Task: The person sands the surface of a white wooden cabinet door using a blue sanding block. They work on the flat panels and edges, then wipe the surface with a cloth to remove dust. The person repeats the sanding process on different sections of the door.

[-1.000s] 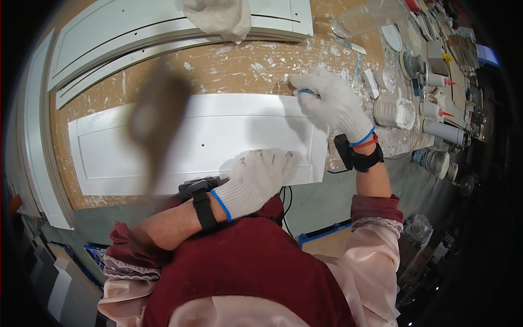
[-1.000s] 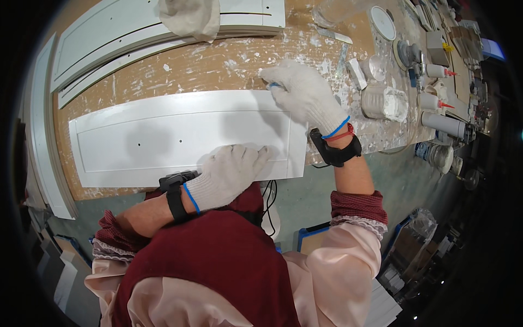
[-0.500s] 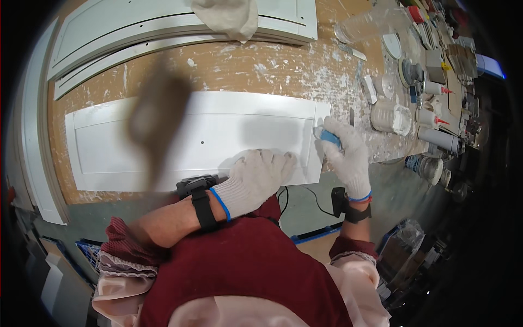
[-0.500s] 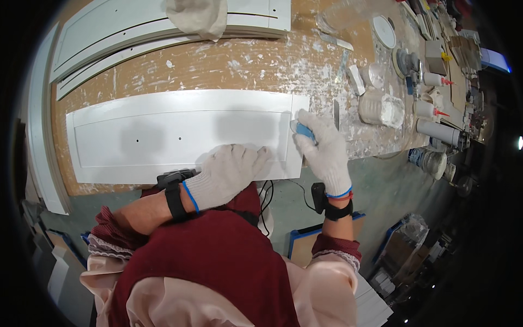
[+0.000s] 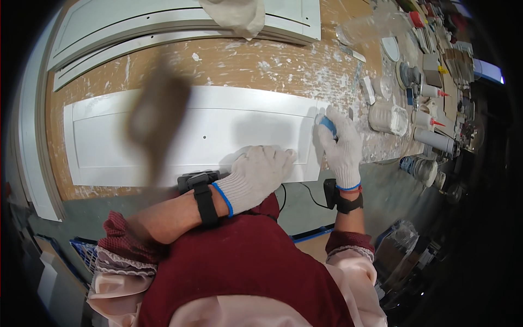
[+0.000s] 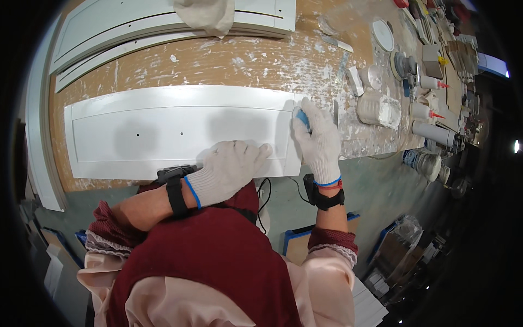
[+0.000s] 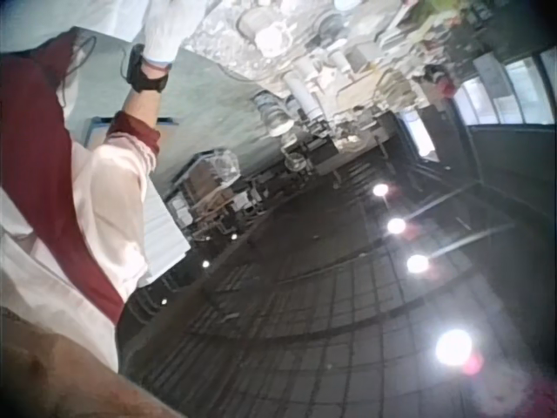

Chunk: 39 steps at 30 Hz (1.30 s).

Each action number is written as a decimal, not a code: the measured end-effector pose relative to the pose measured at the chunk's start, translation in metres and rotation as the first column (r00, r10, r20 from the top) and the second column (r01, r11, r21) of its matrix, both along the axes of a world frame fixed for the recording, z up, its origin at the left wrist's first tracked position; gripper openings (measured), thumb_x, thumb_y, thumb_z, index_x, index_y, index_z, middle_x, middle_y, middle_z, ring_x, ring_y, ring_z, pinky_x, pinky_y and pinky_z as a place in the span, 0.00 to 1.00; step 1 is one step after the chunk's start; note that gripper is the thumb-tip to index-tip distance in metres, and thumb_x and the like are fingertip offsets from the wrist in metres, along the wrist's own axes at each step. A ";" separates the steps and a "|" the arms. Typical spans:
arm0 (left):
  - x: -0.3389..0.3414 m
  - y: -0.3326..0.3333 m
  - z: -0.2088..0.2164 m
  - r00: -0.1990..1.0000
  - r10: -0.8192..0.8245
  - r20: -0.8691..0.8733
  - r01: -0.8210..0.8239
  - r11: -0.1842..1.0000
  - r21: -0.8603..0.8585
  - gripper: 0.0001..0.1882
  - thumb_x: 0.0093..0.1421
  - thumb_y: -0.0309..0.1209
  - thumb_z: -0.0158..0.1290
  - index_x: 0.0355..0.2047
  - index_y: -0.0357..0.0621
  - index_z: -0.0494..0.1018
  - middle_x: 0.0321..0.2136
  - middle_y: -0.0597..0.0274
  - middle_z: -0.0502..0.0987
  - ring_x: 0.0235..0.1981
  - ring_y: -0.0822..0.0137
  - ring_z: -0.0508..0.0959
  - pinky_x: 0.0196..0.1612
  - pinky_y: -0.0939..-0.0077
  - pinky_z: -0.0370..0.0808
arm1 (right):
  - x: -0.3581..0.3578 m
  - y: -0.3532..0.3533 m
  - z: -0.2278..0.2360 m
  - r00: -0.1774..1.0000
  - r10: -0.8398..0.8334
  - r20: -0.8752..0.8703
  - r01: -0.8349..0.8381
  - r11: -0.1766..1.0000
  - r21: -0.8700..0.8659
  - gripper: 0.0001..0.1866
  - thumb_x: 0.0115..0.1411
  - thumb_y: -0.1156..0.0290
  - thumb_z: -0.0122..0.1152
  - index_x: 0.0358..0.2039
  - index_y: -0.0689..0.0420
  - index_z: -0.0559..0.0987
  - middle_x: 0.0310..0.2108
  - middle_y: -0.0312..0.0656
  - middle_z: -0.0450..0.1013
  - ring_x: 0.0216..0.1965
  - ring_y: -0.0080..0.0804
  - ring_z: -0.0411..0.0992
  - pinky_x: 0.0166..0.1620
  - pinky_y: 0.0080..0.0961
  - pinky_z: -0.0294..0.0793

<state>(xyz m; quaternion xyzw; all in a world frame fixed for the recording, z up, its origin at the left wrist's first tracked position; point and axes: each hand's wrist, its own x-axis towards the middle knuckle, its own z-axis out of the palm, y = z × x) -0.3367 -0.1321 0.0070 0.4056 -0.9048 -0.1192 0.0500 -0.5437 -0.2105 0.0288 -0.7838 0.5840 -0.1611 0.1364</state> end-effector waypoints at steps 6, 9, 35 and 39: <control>0.001 0.000 -0.001 1.000 -0.004 0.000 0.004 0.999 -0.042 0.27 0.55 0.31 0.50 0.57 0.39 0.65 0.31 0.64 0.68 0.34 0.65 0.70 0.33 0.72 0.68 | 0.002 -0.004 -0.004 0.997 0.064 -0.045 -0.062 0.998 0.029 0.21 0.53 0.67 0.63 0.49 0.53 0.76 0.35 0.47 0.75 0.33 0.45 0.74 0.38 0.35 0.74; 0.002 0.000 -0.001 1.000 0.006 -0.026 -0.008 0.997 -0.079 0.27 0.55 0.31 0.50 0.56 0.39 0.65 0.31 0.64 0.68 0.33 0.66 0.70 0.32 0.72 0.68 | 0.000 0.000 0.000 0.998 0.001 -0.065 0.009 0.989 0.150 0.21 0.53 0.67 0.63 0.49 0.53 0.76 0.35 0.47 0.74 0.34 0.46 0.73 0.39 0.36 0.74; 0.000 -0.001 -0.003 1.000 -0.024 0.009 0.024 0.997 -0.070 0.27 0.56 0.33 0.50 0.56 0.39 0.65 0.32 0.63 0.69 0.34 0.65 0.70 0.31 0.72 0.68 | 0.003 0.013 0.014 0.992 0.053 -0.117 -0.023 0.969 0.245 0.22 0.54 0.64 0.60 0.51 0.50 0.75 0.36 0.52 0.74 0.37 0.50 0.74 0.38 0.41 0.74; -0.002 0.000 -0.002 0.999 -0.017 0.040 0.019 0.998 -0.052 0.27 0.56 0.33 0.50 0.57 0.40 0.65 0.32 0.64 0.69 0.34 0.65 0.70 0.31 0.72 0.68 | 0.007 0.009 0.012 0.991 -0.004 -0.136 0.035 0.973 0.227 0.22 0.54 0.65 0.61 0.50 0.51 0.76 0.35 0.51 0.74 0.37 0.50 0.74 0.38 0.40 0.74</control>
